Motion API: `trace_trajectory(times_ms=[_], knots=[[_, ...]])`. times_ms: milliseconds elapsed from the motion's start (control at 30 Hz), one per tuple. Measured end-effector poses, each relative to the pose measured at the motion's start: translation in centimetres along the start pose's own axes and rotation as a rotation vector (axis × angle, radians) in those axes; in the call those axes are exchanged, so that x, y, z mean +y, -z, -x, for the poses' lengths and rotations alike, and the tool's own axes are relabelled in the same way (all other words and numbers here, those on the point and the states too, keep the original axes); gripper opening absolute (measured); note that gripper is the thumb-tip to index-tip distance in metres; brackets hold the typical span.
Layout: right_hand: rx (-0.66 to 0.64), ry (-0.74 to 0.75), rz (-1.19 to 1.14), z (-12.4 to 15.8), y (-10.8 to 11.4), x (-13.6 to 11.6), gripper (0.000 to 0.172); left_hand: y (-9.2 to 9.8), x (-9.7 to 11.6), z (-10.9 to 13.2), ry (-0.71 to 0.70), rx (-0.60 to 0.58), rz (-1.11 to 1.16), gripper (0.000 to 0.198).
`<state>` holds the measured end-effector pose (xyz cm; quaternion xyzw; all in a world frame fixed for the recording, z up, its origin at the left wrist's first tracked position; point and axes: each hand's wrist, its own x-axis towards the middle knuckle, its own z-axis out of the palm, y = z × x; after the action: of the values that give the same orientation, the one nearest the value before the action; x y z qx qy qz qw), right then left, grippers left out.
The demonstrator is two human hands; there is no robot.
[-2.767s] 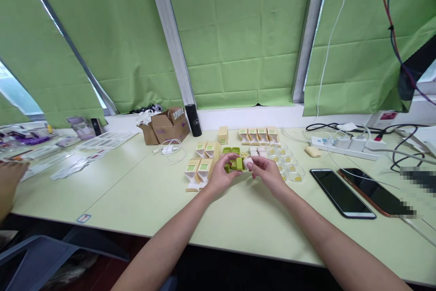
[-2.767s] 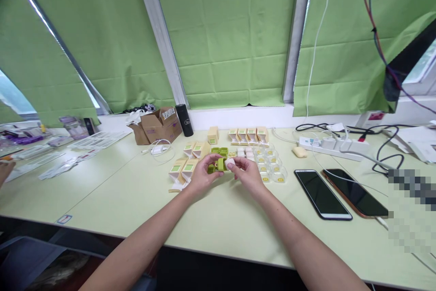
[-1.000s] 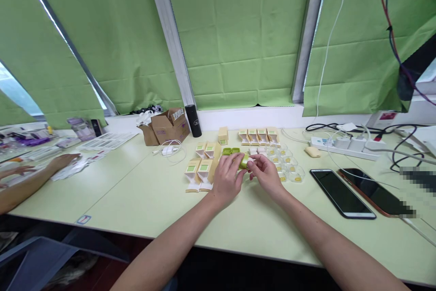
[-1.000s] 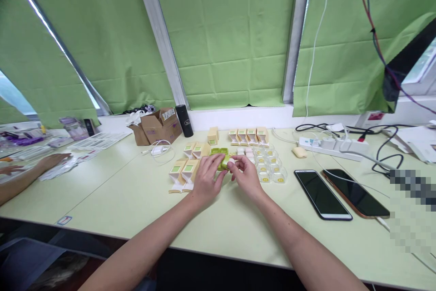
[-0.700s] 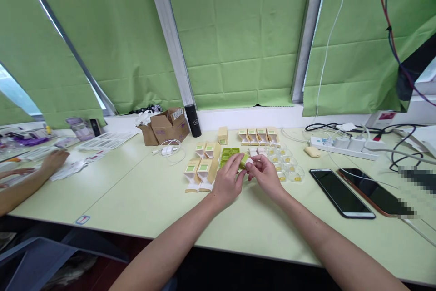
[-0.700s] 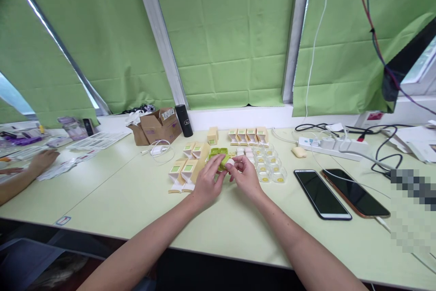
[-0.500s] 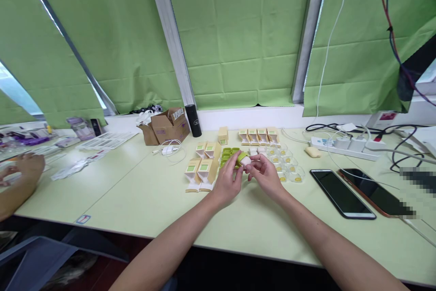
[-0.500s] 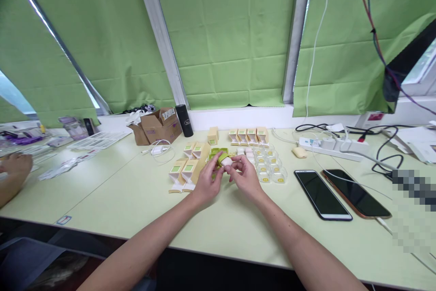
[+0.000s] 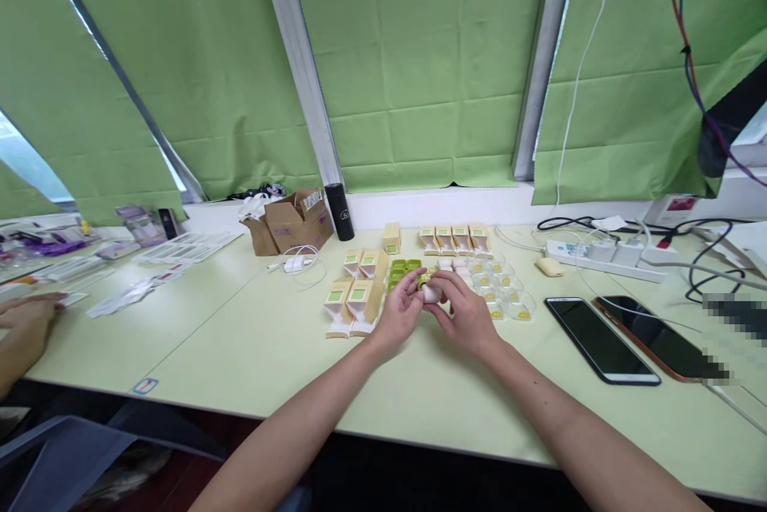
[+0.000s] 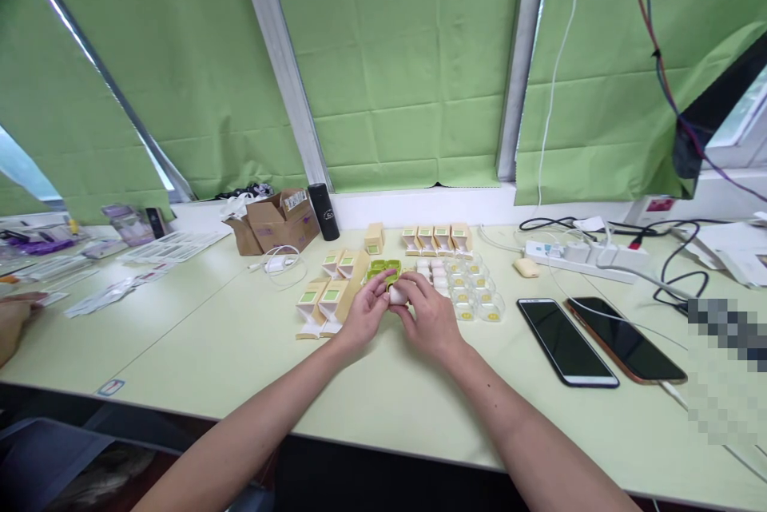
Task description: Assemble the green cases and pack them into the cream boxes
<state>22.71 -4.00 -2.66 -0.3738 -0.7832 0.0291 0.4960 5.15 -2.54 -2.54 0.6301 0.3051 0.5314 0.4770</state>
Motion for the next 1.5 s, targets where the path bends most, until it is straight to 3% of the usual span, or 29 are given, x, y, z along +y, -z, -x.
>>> trace_trajectory(times_ms=[333,533,800,1333,1500], knots=[[-0.022,0.08,0.007,0.1,-0.4,0.5,0.033,-0.2,0.1,-0.4,0.042,0.015,0.029,0.047],[0.036,0.144,0.013,0.0,-0.8,0.7,0.031,-0.7,0.6,-0.3,0.048,0.048,0.101,0.041],[0.06,0.181,0.06,-0.1,-0.9,0.6,0.028,-1.1,0.8,-0.2,0.036,0.119,0.131,0.042],[0.075,0.202,0.108,-0.2,-1.1,0.2,0.028,-1.7,0.5,-0.4,-0.055,0.162,0.187,0.054],[0.076,0.195,0.104,-0.2,-0.9,0.3,0.029,-1.5,0.7,-0.1,-0.062,0.134,0.164,0.048]])
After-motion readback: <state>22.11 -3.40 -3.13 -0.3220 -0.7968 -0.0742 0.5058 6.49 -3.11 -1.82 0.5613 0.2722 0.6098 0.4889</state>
